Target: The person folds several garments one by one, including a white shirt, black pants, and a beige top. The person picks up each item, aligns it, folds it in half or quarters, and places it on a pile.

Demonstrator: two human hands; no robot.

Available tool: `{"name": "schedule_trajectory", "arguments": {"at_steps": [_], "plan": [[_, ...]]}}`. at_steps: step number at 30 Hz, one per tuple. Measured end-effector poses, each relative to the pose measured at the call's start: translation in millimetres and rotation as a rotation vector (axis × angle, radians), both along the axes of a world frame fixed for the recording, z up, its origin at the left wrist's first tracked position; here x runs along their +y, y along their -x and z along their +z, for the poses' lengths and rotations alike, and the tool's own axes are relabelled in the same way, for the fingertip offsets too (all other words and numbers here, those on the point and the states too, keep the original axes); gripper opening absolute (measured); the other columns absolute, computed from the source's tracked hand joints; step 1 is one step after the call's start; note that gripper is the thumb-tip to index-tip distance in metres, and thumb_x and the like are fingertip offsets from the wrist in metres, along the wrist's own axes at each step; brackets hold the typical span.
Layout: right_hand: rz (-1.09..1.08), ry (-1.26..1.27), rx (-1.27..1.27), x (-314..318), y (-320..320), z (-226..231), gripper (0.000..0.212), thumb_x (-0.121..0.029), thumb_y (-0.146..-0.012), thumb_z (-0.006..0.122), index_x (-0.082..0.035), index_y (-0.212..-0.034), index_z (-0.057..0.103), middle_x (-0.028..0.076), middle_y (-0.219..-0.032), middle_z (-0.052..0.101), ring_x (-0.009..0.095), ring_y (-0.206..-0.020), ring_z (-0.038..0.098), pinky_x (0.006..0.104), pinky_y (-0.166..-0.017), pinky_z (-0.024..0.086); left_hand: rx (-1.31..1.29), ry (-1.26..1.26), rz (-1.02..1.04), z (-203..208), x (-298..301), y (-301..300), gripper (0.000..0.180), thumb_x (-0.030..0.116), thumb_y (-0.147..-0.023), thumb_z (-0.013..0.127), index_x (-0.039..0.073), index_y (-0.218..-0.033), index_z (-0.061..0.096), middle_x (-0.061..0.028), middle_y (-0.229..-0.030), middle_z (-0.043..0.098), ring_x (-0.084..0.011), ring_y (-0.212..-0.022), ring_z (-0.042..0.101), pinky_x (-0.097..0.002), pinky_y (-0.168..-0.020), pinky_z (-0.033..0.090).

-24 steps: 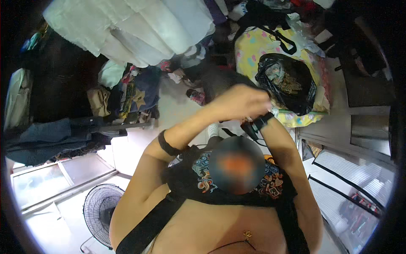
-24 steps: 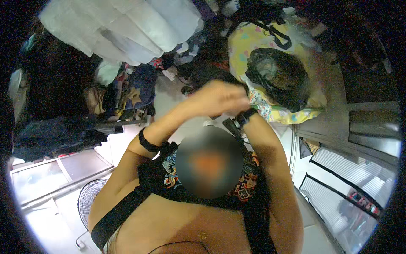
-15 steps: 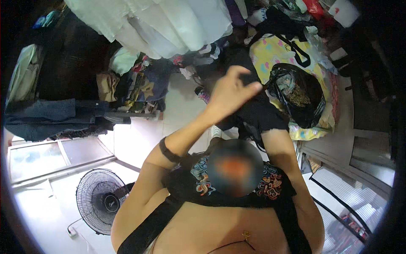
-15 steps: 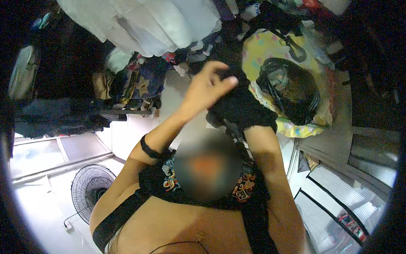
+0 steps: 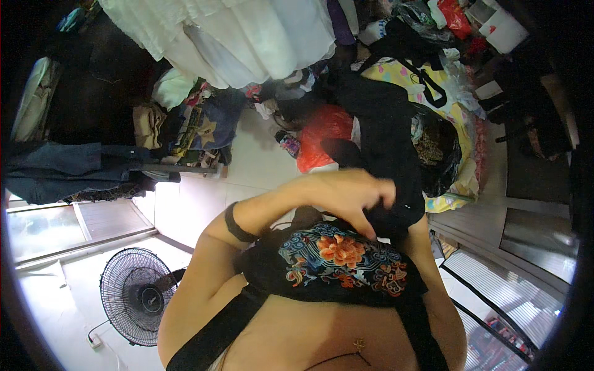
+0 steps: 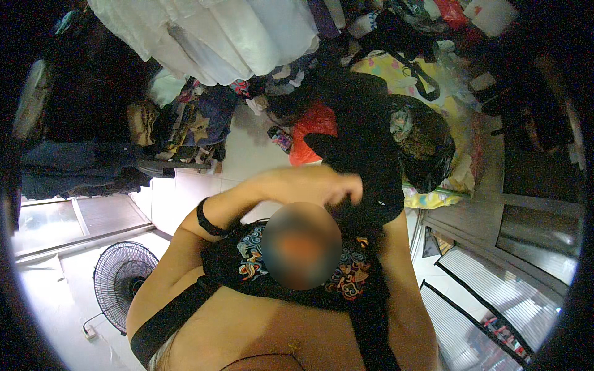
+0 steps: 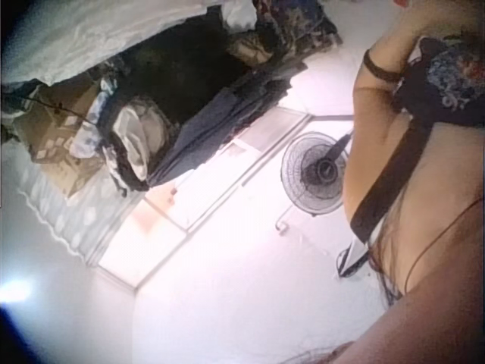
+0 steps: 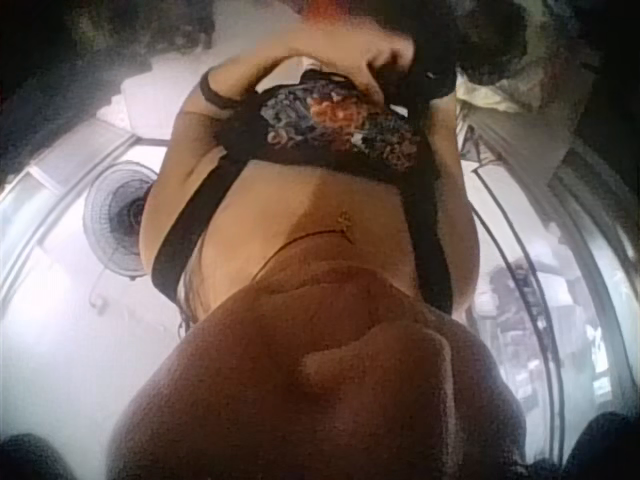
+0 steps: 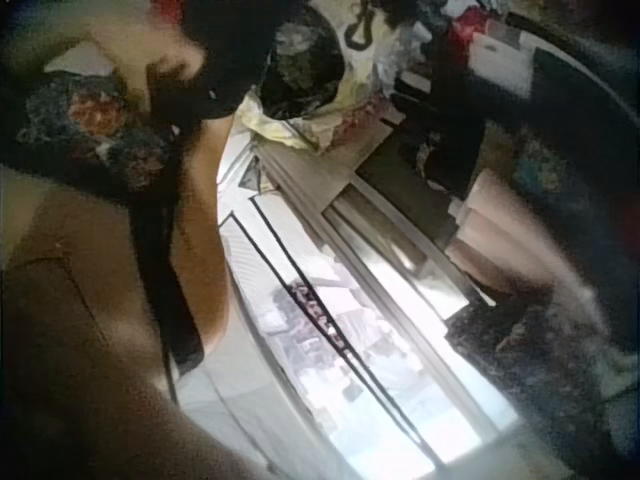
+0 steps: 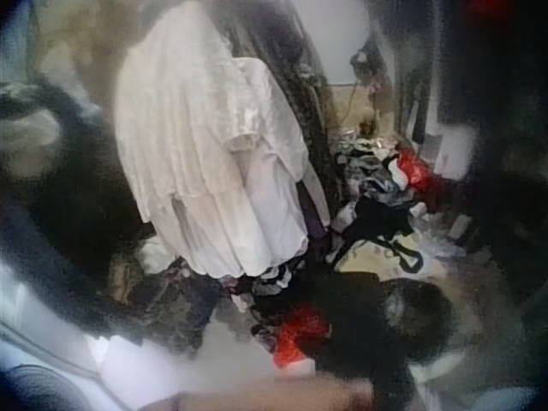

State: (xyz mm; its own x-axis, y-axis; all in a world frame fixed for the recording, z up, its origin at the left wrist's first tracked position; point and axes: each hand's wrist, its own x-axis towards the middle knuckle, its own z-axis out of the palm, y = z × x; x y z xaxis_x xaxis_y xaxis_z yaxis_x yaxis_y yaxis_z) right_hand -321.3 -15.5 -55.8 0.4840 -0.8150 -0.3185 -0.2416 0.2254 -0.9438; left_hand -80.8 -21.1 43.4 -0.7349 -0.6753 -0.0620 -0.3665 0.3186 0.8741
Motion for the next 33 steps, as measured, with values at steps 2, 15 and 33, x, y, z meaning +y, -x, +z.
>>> {"name": "schedule_trajectory", "arguments": {"at_steps": [2,15,33], "plan": [[-0.040,0.053,0.015,-20.4,-20.7,-6.2,0.053,-0.015,-0.087,0.064,0.001,-0.136,0.050,0.016,-0.135,0.055,0.026,-0.123,0.052,0.0346,-0.106,0.039,-0.156,0.215,0.220,-4.7,-14.2,-20.4,0.025,0.023,-0.079,0.074,0.005,-0.094,0.065,-0.0144,-0.073,0.064,-0.0256,-0.069,0.064,-0.0394,-0.063,0.049],[0.005,-0.286,-0.333,-48.6,61.8,-5.0,0.059,-0.012,-0.081,0.072,0.003,-0.134,0.052,0.017,-0.128,0.060,0.026,-0.116,0.058,0.0353,-0.102,0.043,0.862,-0.421,1.658,-55.7,-66.9,-230.8,0.034,0.020,-0.090,0.053,-0.003,-0.111,0.066,-0.0166,-0.112,0.068,-0.0265,-0.101,0.065,-0.0401,-0.088,0.054],[-0.157,0.673,-0.473,-66.9,-117.4,41.0,0.017,-0.015,-0.098,0.052,-0.004,-0.103,0.064,0.010,-0.104,0.066,0.021,-0.098,0.062,0.0326,-0.088,0.047,1.030,-0.779,1.005,15.7,-52.2,-99.7,0.031,0.026,-0.090,0.056,0.002,-0.106,0.067,-0.0099,-0.102,0.072,-0.0234,-0.092,0.069,-0.0366,-0.086,0.055]]}}
